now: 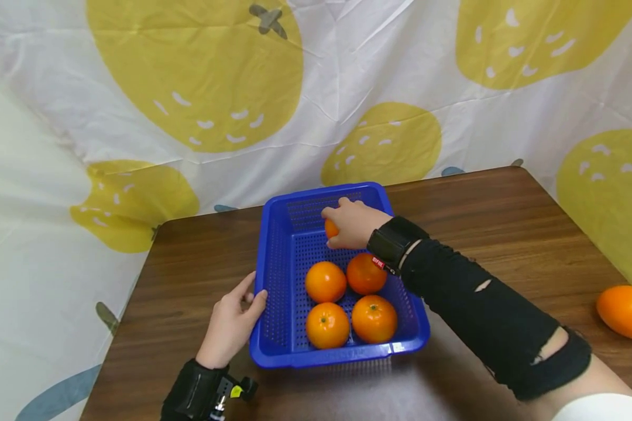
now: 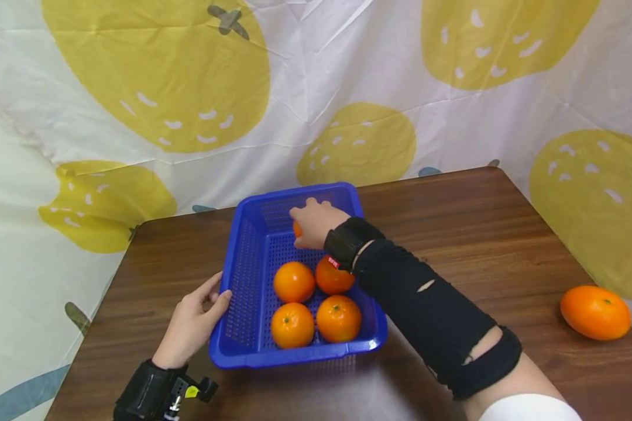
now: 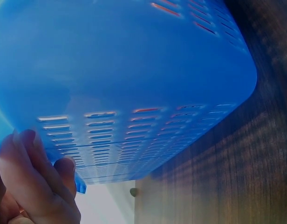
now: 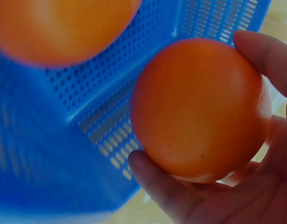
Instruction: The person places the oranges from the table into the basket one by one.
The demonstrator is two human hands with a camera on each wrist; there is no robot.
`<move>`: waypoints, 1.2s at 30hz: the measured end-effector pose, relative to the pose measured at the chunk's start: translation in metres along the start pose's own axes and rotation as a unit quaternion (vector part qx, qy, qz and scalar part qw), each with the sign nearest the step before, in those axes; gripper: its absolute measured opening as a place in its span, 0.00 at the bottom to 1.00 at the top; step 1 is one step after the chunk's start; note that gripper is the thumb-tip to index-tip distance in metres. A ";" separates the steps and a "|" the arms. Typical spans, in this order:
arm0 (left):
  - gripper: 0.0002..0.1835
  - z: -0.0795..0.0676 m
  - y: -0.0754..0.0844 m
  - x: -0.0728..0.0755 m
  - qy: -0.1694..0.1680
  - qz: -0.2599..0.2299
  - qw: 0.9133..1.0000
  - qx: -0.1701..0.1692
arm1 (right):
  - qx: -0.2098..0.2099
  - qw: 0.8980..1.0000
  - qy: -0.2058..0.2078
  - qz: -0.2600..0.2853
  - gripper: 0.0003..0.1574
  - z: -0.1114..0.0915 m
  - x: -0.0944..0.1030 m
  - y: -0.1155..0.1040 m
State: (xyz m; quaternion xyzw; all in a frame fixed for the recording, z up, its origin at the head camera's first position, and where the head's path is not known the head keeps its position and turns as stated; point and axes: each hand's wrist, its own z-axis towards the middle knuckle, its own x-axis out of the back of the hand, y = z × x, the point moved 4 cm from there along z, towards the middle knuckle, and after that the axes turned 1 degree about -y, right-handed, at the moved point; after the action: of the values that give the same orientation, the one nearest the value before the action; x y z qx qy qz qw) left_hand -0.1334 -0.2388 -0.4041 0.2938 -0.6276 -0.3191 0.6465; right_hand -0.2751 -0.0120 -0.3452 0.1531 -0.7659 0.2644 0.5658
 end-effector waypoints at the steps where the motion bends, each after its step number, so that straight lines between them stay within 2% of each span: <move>1: 0.27 0.000 0.000 0.000 0.000 -0.001 1.000 0.000 | -0.003 1.000 0.000 -0.001 0.41 0.002 -0.002 -0.002; 8: 0.28 -0.001 0.002 -0.002 0.005 -0.003 1.000 -0.003 | -0.023 1.000 0.003 0.009 0.41 0.012 -0.010 -0.012; 14: 0.28 -0.001 0.004 -0.008 -0.004 -0.015 1.000 -0.002 | -0.052 0.998 -0.017 0.011 0.41 0.018 -0.023 -0.012; 20: 0.26 -0.002 0.006 -0.010 -0.004 -0.029 1.000 0.003 | -0.045 0.999 -0.025 0.002 0.42 0.021 -0.031 -0.018; 25: 0.27 -0.001 0.005 -0.011 -0.009 -0.039 0.999 0.005 | -0.056 0.998 -0.023 0.008 0.41 0.022 -0.041 -0.018; 32: 0.26 -0.003 0.002 -0.011 -0.003 -0.037 0.999 0.008 | -0.030 0.999 -0.012 0.003 0.42 0.028 -0.054 -0.019; 36: 0.26 -0.002 0.003 -0.009 -0.001 -0.033 0.999 0.003 | -0.038 0.999 -0.008 0.003 0.41 0.030 -0.055 -0.018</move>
State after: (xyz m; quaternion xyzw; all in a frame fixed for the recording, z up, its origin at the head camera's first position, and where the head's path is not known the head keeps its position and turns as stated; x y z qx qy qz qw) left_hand -0.1317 -0.2292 -0.4073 0.3161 -0.6192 -0.3387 0.6340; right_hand -0.2721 -0.0478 -0.3994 0.1314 -0.7802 0.2360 0.5642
